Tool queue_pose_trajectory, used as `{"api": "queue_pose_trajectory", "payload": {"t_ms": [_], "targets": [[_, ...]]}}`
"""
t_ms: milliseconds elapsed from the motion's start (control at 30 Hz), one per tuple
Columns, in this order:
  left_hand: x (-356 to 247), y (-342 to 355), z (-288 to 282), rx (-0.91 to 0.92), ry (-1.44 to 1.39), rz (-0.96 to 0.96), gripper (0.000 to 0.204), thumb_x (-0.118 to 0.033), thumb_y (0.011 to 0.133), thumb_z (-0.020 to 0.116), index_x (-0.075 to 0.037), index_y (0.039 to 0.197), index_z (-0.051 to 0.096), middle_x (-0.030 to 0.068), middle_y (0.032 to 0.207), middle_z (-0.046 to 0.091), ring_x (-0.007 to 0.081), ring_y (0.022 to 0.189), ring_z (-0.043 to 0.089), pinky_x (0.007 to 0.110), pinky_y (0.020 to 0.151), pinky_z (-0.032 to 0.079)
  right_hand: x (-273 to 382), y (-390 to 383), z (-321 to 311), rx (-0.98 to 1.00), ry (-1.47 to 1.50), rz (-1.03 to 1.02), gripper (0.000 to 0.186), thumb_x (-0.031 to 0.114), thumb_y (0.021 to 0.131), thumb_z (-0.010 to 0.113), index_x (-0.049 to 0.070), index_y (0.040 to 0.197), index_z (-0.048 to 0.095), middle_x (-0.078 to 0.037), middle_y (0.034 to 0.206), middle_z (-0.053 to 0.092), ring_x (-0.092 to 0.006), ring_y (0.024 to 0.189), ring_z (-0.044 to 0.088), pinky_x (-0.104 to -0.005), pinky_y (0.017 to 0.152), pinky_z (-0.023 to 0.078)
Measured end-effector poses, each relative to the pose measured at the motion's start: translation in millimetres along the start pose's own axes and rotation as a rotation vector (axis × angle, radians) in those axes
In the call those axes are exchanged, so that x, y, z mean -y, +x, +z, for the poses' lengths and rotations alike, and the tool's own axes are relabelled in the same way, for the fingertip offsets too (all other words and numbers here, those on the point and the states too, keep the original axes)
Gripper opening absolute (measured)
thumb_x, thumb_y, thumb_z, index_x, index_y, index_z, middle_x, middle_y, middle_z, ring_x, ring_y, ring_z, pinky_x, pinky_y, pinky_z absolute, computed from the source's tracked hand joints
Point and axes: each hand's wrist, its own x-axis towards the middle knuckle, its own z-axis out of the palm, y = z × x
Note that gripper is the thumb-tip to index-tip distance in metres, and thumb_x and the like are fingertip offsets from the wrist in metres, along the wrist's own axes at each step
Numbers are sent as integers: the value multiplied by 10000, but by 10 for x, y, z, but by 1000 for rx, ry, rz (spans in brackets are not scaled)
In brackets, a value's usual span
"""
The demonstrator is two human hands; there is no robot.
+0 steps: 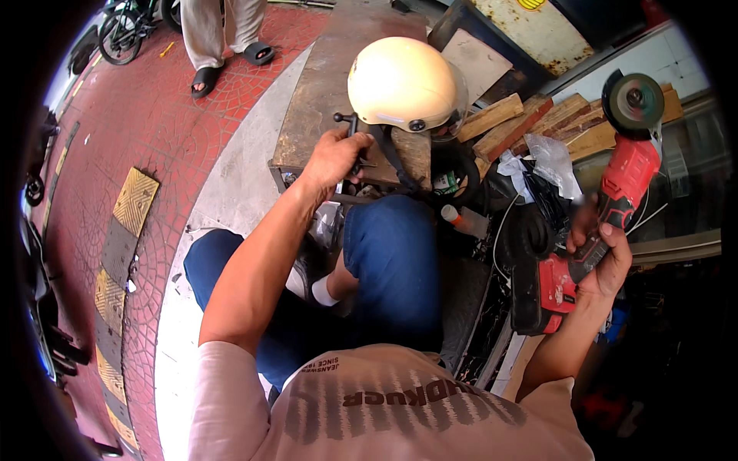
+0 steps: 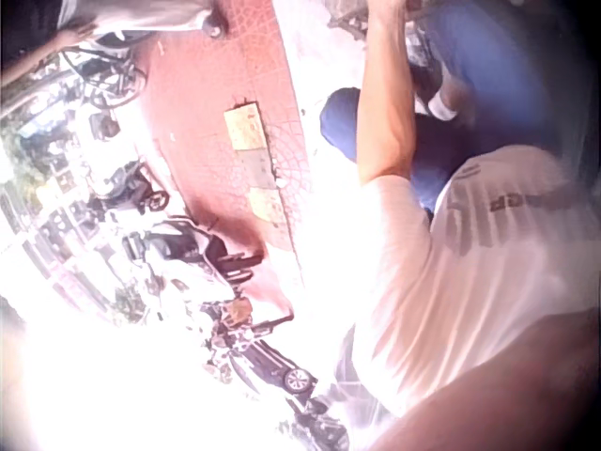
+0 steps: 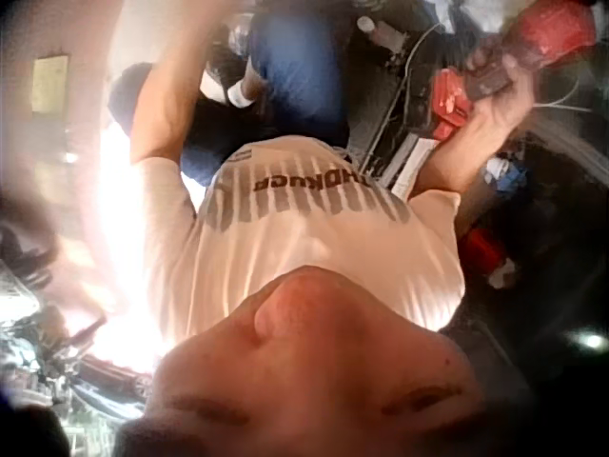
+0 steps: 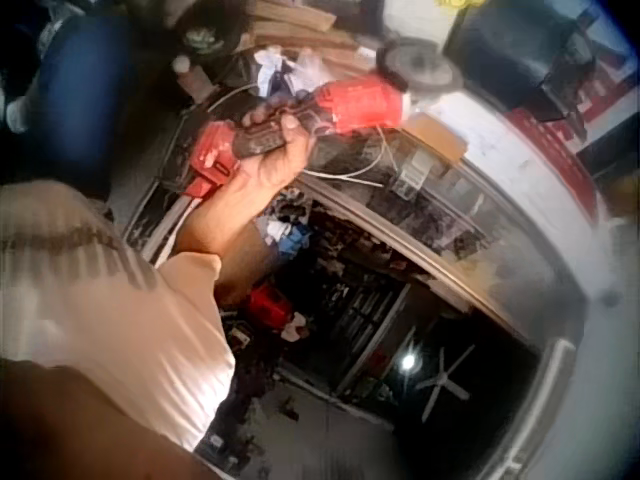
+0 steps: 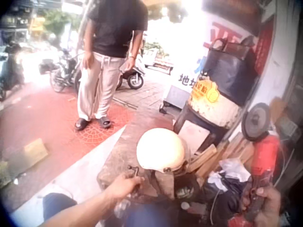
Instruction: The person uses a handheld power grinder to smooth or sharpen a small metal component, holding the part steady while applying the spinning disc to the metal edge, producing sparks.
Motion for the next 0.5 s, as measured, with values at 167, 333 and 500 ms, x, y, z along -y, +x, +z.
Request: {"api": "queue_pose_trajectory", "payload": {"t_ms": [167, 333, 500], "targets": [[-84, 98, -282, -273, -165, -100, 271, -258, 1021, 546, -7, 1033, 646, 144, 950, 723, 208, 595, 617, 355, 545, 553, 331, -388, -664, -37, 80, -75, 607, 244, 833, 728, -17, 1357, 567, -158, 1001, 627, -204, 693, 587, -333, 556, 464], [-73, 139, -220, -265, -168, -157, 268, -235, 998, 557, 6, 1032, 671, 149, 924, 732, 235, 605, 634, 395, 572, 584, -153, -151, -662, 44, 258, -138, 605, 244, 838, 730, -21, 1357, 566, -177, 1021, 626, -230, 727, 610, -359, 575, 494], [-125, 164, -91, -333, -168, -158, 270, -245, 1004, 552, 4, 1047, 647, 161, 909, 744, 243, 586, 647, 402, 537, 579, -560, 355, -122, 221, 392, 22, 615, 336, 861, 728, -25, 1330, 562, -130, 859, 594, -185, 664, 564, -299, 556, 486]]}}
